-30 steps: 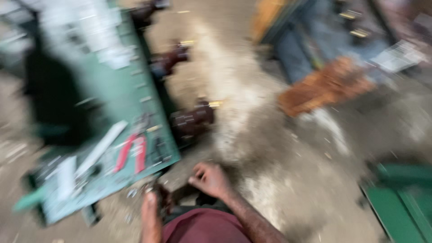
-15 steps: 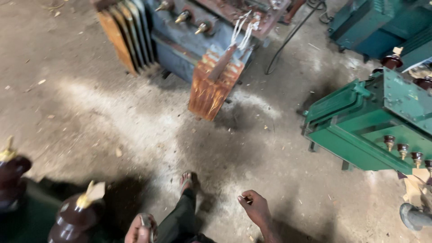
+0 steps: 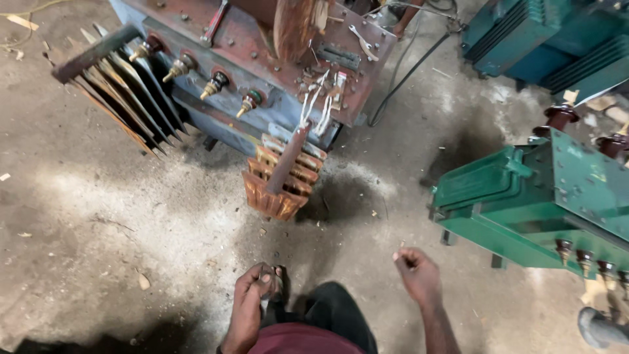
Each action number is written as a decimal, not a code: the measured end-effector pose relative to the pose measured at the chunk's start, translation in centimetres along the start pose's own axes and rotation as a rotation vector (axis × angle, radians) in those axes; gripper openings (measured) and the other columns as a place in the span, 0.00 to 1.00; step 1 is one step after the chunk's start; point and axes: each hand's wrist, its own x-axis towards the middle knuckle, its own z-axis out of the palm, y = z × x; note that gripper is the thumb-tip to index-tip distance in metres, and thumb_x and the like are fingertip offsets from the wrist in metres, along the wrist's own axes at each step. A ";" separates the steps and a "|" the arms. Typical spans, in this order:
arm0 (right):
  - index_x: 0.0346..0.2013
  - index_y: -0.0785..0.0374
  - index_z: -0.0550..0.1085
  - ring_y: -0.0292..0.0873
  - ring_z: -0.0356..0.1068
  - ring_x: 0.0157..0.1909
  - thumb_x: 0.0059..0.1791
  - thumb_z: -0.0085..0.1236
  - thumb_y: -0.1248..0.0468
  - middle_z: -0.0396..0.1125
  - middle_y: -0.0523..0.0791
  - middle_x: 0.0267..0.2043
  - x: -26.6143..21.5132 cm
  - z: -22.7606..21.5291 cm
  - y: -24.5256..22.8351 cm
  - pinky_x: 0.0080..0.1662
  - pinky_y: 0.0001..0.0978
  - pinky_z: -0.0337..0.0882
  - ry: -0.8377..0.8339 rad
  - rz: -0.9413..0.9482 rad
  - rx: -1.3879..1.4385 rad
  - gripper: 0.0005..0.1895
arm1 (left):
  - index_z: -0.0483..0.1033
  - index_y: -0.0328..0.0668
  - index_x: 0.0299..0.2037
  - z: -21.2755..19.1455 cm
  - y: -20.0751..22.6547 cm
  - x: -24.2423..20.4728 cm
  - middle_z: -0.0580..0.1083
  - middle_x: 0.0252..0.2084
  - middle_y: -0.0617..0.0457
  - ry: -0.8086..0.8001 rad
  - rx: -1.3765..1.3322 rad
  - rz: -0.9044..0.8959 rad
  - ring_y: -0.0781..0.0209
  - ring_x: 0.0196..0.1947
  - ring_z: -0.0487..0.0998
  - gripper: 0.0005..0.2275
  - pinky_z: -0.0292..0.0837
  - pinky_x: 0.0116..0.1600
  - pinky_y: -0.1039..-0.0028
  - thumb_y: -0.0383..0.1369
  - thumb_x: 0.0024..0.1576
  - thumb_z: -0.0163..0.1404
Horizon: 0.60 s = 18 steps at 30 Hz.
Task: The person marks a small piece of cardboard using a metal template and a pen, then cuts along the marked lines with shears. The person handles the cardboard and shears throughout, trimming the edges to shape.
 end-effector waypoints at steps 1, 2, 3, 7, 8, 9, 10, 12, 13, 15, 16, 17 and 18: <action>0.39 0.65 0.80 0.35 0.72 0.35 0.47 0.67 0.58 0.77 0.43 0.32 2.8 -0.3 -1.7 0.41 0.29 0.72 0.040 -0.044 0.026 0.13 | 0.71 0.32 0.30 0.6 0.9 1.4 0.67 0.25 0.54 0.022 -0.018 -0.037 0.65 0.27 0.66 0.13 0.63 0.37 0.74 0.37 0.58 0.46; 0.39 0.64 0.80 0.35 0.72 0.35 0.47 0.66 0.58 0.76 0.43 0.32 5.4 -0.3 -3.5 0.41 0.29 0.72 0.048 -0.085 0.028 0.13 | 0.73 0.34 0.30 1.0 1.4 2.9 0.68 0.25 0.54 0.044 -0.036 -0.074 0.64 0.26 0.67 0.12 0.65 0.36 0.73 0.38 0.56 0.45; 0.40 0.64 0.80 0.34 0.72 0.35 0.47 0.66 0.58 0.76 0.43 0.32 7.8 -0.4 -5.3 0.41 0.29 0.71 0.053 -0.124 0.024 0.13 | 0.74 0.35 0.31 1.4 1.5 4.1 0.69 0.24 0.54 0.071 -0.058 -0.115 0.64 0.26 0.68 0.12 0.66 0.35 0.73 0.38 0.54 0.44; 0.42 0.62 0.81 0.37 0.71 0.32 0.49 0.65 0.57 0.74 0.45 0.30 17.6 -0.1 -11.9 0.39 0.29 0.71 0.000 -0.144 -0.048 0.12 | 0.69 0.35 0.25 2.0 0.7 9.1 0.62 0.22 0.55 0.072 0.082 0.067 0.64 0.24 0.61 0.16 0.53 0.30 0.71 0.39 0.60 0.46; 0.42 0.61 0.80 0.37 0.71 0.33 0.49 0.65 0.57 0.74 0.44 0.31 20.0 0.2 -13.3 0.39 0.30 0.71 -0.012 -0.176 -0.033 0.12 | 0.66 0.37 0.24 2.4 0.4 10.2 0.60 0.21 0.56 0.113 0.072 0.074 0.64 0.23 0.59 0.16 0.51 0.30 0.70 0.39 0.61 0.46; 0.42 0.61 0.80 0.36 0.72 0.34 0.48 0.65 0.57 0.75 0.44 0.32 22.6 0.4 -14.8 0.39 0.30 0.71 -0.028 -0.211 -0.019 0.13 | 0.64 0.38 0.23 3.2 0.1 11.5 0.58 0.21 0.56 0.159 0.060 0.082 0.64 0.21 0.57 0.17 0.49 0.29 0.70 0.39 0.61 0.46; 0.43 0.60 0.80 0.36 0.73 0.35 0.48 0.65 0.57 0.75 0.43 0.32 25.4 0.8 -16.1 0.38 0.31 0.71 -0.044 -0.247 -0.005 0.13 | 0.65 0.37 0.22 3.8 -0.1 12.9 0.58 0.20 0.55 0.241 0.061 0.016 0.63 0.20 0.57 0.17 0.49 0.28 0.69 0.40 0.61 0.44; 0.42 0.61 0.80 0.39 0.74 0.36 0.47 0.67 0.59 0.74 0.45 0.36 31.6 1.8 -18.4 0.40 0.33 0.72 -0.017 -0.466 -0.037 0.12 | 0.67 0.36 0.21 5.2 -0.4 15.9 0.59 0.18 0.52 0.416 0.052 -0.109 0.62 0.18 0.56 0.19 0.50 0.25 0.67 0.42 0.59 0.40; 0.41 0.61 0.80 0.40 0.74 0.37 0.47 0.67 0.59 0.74 0.45 0.37 34.2 2.1 -19.3 0.40 0.34 0.73 -0.023 -0.568 -0.057 0.12 | 0.64 0.37 0.23 6.6 -0.7 16.7 0.56 0.19 0.54 0.493 0.013 -0.122 0.63 0.19 0.54 0.19 0.49 0.26 0.68 0.43 0.61 0.40; 0.44 0.60 0.78 0.42 0.75 0.41 0.48 0.67 0.61 0.73 0.45 0.41 39.8 3.3 -21.3 0.42 0.35 0.74 -0.113 -0.648 0.059 0.12 | 0.58 0.41 0.25 9.8 -1.3 18.9 0.52 0.22 0.57 0.649 -0.059 -0.143 0.65 0.21 0.51 0.19 0.47 0.28 0.69 0.45 0.64 0.41; 0.45 0.59 0.78 0.44 0.76 0.43 0.48 0.66 0.62 0.73 0.45 0.43 42.1 3.8 -22.2 0.43 0.35 0.75 -0.159 -0.684 0.122 0.12 | 0.59 0.41 0.25 11.9 -1.5 18.9 0.53 0.21 0.57 0.631 -0.103 -0.107 0.65 0.21 0.52 0.20 0.47 0.27 0.69 0.46 0.64 0.41; 0.45 0.59 0.78 0.45 0.75 0.44 0.47 0.67 0.63 0.73 0.46 0.43 44.9 4.5 -23.9 0.45 0.37 0.75 -0.186 -0.764 0.097 0.12 | 0.60 0.40 0.25 13.8 -1.6 20.0 0.54 0.21 0.56 0.607 -0.146 -0.043 0.66 0.21 0.53 0.21 0.47 0.27 0.70 0.48 0.64 0.41; 0.45 0.58 0.78 0.47 0.74 0.44 0.47 0.67 0.64 0.73 0.46 0.43 47.3 5.0 -25.5 0.47 0.39 0.74 -0.211 -0.844 0.073 0.13 | 0.61 0.40 0.26 15.5 -1.7 21.0 0.54 0.20 0.56 0.581 -0.186 0.022 0.66 0.20 0.54 0.21 0.48 0.26 0.71 0.49 0.64 0.41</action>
